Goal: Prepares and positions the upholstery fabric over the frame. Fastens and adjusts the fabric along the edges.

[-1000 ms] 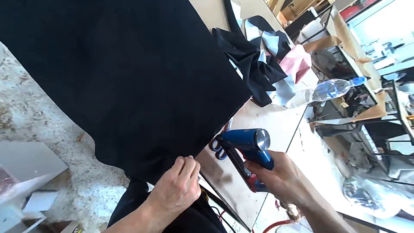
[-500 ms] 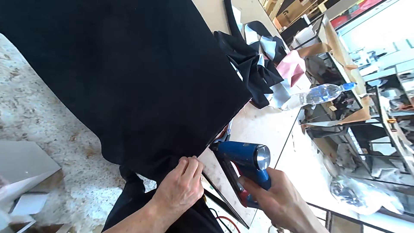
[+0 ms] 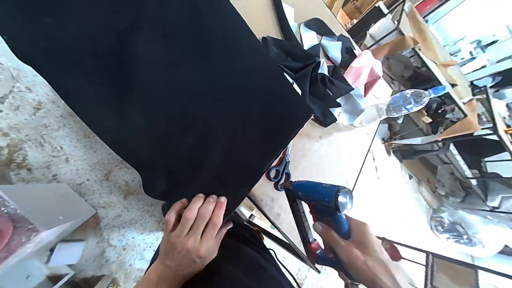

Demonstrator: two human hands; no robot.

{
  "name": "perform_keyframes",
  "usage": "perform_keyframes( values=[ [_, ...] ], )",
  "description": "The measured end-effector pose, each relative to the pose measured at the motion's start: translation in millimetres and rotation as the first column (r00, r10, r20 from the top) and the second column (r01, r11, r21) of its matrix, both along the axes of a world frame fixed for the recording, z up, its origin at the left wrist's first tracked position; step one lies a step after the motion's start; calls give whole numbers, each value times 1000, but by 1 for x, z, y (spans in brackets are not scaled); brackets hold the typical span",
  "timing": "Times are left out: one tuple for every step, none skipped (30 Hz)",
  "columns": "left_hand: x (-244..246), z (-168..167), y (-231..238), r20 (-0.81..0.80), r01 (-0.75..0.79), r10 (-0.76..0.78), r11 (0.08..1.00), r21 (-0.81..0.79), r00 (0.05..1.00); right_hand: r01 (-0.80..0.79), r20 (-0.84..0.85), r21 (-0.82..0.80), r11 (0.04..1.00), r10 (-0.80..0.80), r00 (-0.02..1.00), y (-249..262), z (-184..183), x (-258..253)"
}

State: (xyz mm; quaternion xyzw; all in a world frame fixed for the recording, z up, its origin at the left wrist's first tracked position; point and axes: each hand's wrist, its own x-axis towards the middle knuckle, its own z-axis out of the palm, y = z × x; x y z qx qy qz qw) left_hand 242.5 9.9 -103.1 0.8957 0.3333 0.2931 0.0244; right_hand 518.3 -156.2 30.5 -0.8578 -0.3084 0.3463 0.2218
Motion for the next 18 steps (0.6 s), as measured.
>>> perform_keyframes(
  values=[
    [5,-1,0,2,-6,6,1000,28,1000,-28,-10,4,1000,28,1000,2,-6,-1],
    [11,0,0,6,-8,8,998,54,1000,-55,-11,2,998,55,998,6,-12,-3],
    [15,2,0,4,-5,5,997,76,1000,-77,-11,-8,997,76,997,11,-17,-6],
    [16,5,0,-2,9,-9,996,89,1000,-93,-18,-22,995,92,996,15,-21,-8],
    [16,8,0,-2,40,-40,995,91,999,-103,-29,-35,994,102,994,18,-26,-10],
    [13,9,0,9,91,-92,992,86,996,-107,-36,-44,993,106,994,19,-30,-11],
    [10,9,2,28,151,-154,985,88,988,-111,-42,-42,993,109,993,19,-32,-13],
    [8,8,5,43,206,-211,974,97,977,-116,-40,-41,992,115,993,20,-34,-15],
    [6,6,7,46,255,-261,961,108,964,-124,-29,-34,992,123,992,20,-35,-18],
    [5,2,8,40,295,-301,949,115,953,-131,-8,-30,991,130,991,20,-36,-20],
    [5,-2,7,31,325,-330,939,116,943,-138,12,-30,990,138,990,20,-36,-22],
    [5,-6,7,26,347,-352,931,111,936,-145,28,-25,989,146,989,21,-37,-24],
    [5,-8,8,26,362,-367,926,102,930,-153,44,-24,988,154,987,22,-37,-26],
    [6,-9,8,25,371,-375,923,97,927,-162,55,-26,986,163,985,23,-38,-27],
    [7,-9,8,25,377,-381,921,95,924,-172,63,-29,985,174,983,24,-38,-29],
    [7,-9,9,23,384,-387,918,96,922,-184,65,-31,982,186,981,26,-37,-30],
    [8,-9,10,24,391,-395,915,97,919,-196,61,-33,980,197,978,29,-36,-31],
    [9,-10,11,23,398,-401,912,97,916,-211,56,-32,977,212,976,32,-35,-32]
  ],
)
